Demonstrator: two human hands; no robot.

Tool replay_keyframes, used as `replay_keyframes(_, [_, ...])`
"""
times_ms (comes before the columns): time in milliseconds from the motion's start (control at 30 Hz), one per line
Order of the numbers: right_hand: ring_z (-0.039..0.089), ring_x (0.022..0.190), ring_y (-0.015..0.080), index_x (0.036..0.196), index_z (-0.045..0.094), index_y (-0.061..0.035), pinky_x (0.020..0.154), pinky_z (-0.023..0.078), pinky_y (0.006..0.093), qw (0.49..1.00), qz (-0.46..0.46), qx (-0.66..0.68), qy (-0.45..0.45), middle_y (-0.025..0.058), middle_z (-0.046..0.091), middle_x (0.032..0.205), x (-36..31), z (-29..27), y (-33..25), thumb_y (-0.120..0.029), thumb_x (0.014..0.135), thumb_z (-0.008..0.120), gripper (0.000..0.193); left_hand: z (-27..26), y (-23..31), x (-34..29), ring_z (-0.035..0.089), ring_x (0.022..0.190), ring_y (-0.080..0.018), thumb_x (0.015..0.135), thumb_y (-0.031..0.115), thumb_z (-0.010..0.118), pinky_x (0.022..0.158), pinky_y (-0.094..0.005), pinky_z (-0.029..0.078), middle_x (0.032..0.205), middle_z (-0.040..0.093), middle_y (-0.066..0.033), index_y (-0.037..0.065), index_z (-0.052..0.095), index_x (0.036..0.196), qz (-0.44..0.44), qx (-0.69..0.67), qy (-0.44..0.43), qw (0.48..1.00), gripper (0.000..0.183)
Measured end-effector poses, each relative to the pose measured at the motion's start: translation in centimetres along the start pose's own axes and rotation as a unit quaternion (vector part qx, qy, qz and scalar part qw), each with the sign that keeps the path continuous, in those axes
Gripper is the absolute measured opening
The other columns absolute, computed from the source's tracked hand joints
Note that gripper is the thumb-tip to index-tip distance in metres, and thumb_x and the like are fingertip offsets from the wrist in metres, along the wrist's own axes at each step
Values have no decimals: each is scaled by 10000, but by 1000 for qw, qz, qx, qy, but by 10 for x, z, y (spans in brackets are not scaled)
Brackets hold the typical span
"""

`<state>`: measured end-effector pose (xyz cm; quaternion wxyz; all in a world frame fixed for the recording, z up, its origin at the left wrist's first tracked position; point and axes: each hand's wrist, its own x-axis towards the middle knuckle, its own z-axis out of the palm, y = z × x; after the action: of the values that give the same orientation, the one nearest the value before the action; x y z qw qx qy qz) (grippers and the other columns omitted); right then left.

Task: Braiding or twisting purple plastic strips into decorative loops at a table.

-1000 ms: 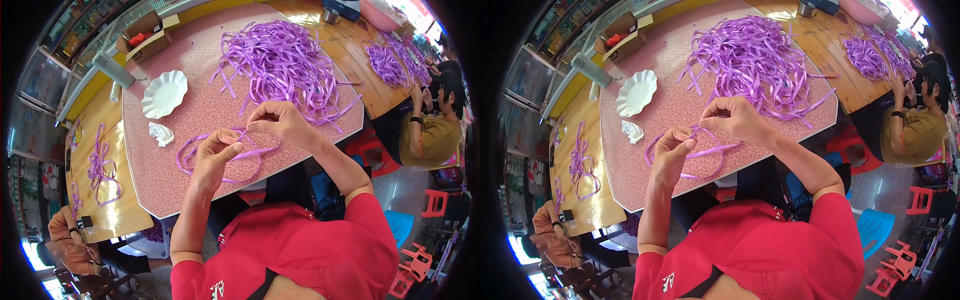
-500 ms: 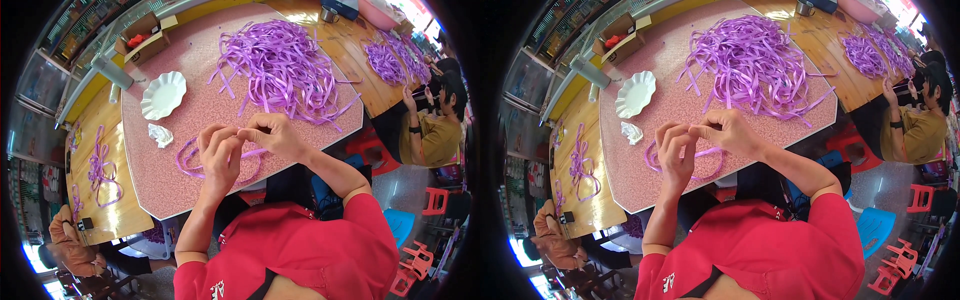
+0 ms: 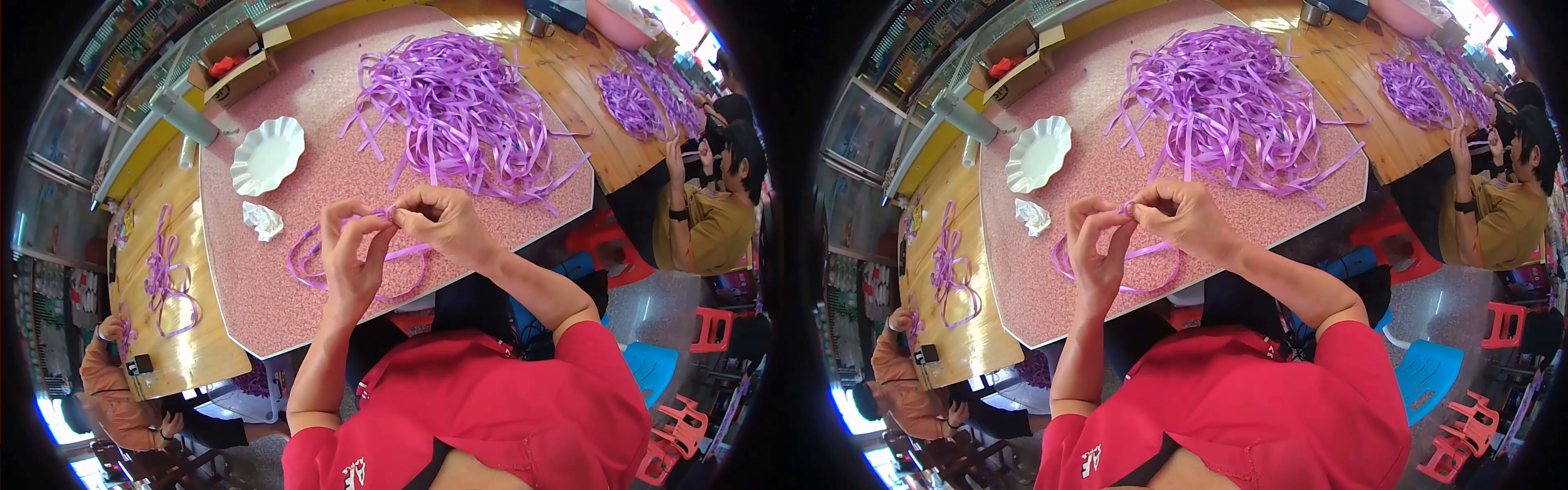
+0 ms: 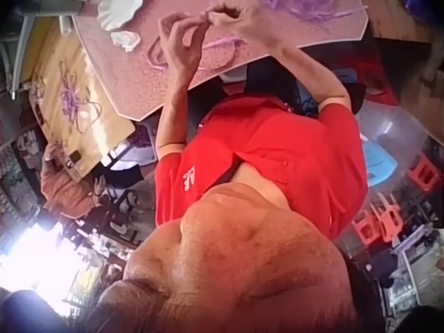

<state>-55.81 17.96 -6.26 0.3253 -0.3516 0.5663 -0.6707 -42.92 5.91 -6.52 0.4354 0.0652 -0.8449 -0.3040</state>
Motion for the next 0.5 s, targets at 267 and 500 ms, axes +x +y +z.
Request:
replay_keyframes(267, [598,812,46,985,675,-11,661,490,236,994,-110,-20,-16,10,645,916,-1,-1,4,21,900,629,102,2,-7,-2,546,905,-106,1024,199,584,881,-282,445,982,589,-9,61,580,1061,-348,-519,-45,780,143])
replay_keyframes(500, [626,728,152,981,676,-28,582,484,273,898,-357,-259,-5,72,639,922,9,-4,4,83,773,706,238,0,-8,4,579,897,-92,999,174,630,828,-257,477,963,623,-16,45,574,1119,-314,-381,-62,867,185])
